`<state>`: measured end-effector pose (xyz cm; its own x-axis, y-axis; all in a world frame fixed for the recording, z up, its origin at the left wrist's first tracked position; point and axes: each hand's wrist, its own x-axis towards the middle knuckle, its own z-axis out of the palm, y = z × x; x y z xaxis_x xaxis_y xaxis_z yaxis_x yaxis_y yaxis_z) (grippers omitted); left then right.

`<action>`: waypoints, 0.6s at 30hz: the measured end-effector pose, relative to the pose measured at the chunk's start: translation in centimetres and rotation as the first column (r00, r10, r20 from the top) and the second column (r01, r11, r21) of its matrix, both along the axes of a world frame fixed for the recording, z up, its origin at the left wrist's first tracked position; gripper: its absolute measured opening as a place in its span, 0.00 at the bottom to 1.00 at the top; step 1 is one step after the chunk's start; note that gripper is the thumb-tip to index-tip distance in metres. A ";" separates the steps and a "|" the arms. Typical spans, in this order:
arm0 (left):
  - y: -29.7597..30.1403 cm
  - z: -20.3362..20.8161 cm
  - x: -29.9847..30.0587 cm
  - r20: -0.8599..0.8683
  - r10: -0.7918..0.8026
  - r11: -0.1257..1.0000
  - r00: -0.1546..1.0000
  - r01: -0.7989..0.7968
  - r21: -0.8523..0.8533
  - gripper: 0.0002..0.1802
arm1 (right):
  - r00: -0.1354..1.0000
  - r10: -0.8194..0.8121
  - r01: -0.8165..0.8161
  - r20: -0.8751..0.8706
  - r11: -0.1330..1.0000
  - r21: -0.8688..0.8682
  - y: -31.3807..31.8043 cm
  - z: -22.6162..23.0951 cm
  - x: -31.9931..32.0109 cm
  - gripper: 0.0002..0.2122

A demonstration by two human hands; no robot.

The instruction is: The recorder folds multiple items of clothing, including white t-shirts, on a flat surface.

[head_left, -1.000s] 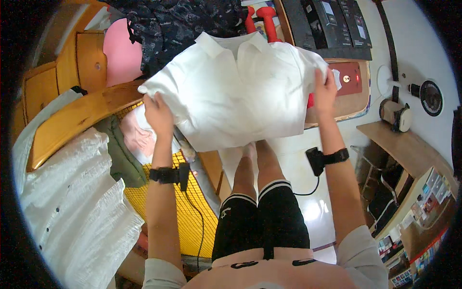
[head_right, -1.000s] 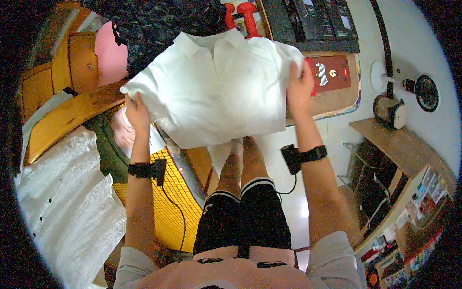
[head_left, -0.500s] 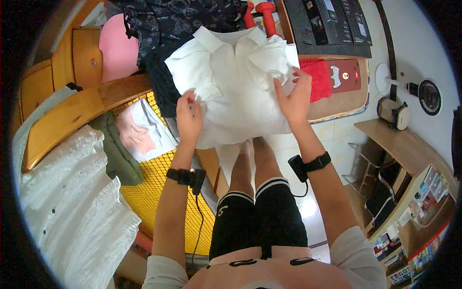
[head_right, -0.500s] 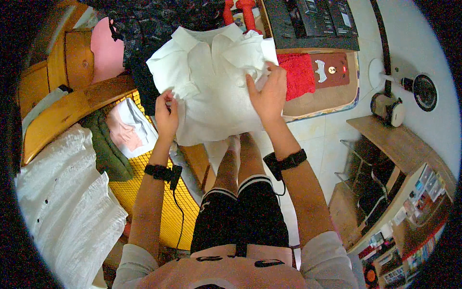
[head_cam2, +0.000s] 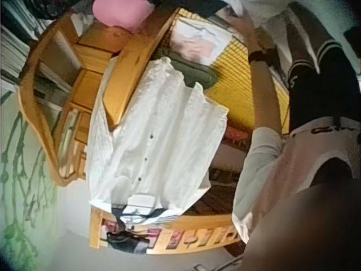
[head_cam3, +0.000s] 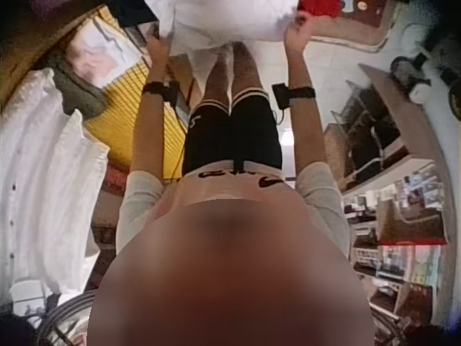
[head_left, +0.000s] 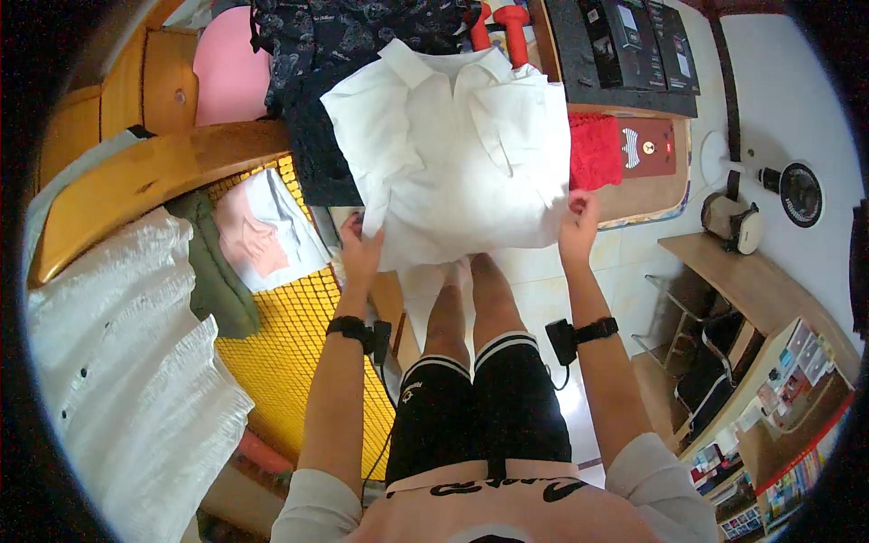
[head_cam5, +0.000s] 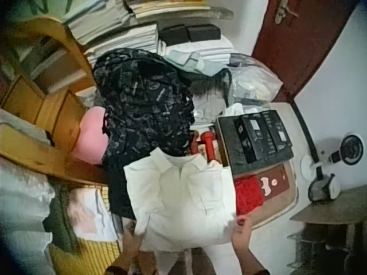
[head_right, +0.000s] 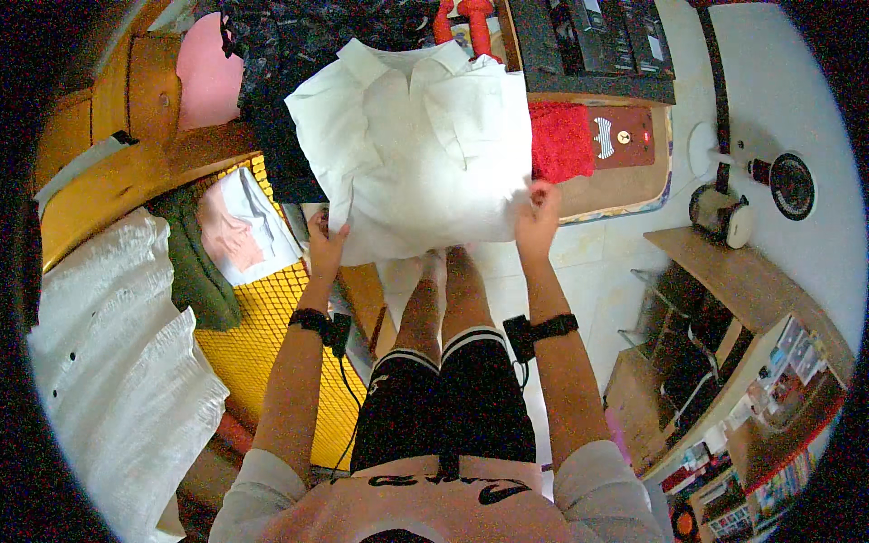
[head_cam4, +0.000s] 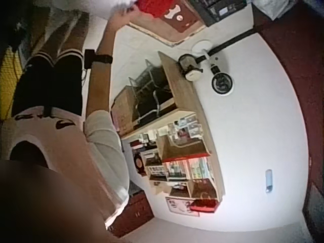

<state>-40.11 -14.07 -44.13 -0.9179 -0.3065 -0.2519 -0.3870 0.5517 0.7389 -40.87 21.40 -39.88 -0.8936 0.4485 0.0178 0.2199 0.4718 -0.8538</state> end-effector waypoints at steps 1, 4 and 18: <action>-1.2 -0.5 0.9 0.168 -0.093 0.992 0.981 0.105 -0.069 0.27 | 0.982 -0.055 0.051 0.182 0.998 0.026 0.3 -0.8 1.3 0.12; -0.8 -2.0 2.5 0.375 -0.236 0.966 0.896 0.259 -0.013 0.32 | 0.916 -0.042 0.021 0.400 0.998 0.057 4.6 -5.0 6.3 0.18; -8.9 -5.2 15.0 0.607 -0.118 0.989 0.786 0.146 0.003 0.23 | 0.684 0.190 -0.250 0.704 0.968 -0.019 1.2 -7.3 9.9 0.27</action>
<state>-25.09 -22.98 -49.35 -0.6150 -0.2165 -0.7583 -0.6672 0.6553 0.3541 -30.92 22.60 -47.16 -0.7358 0.2615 -0.6246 0.6175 0.6378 -0.4604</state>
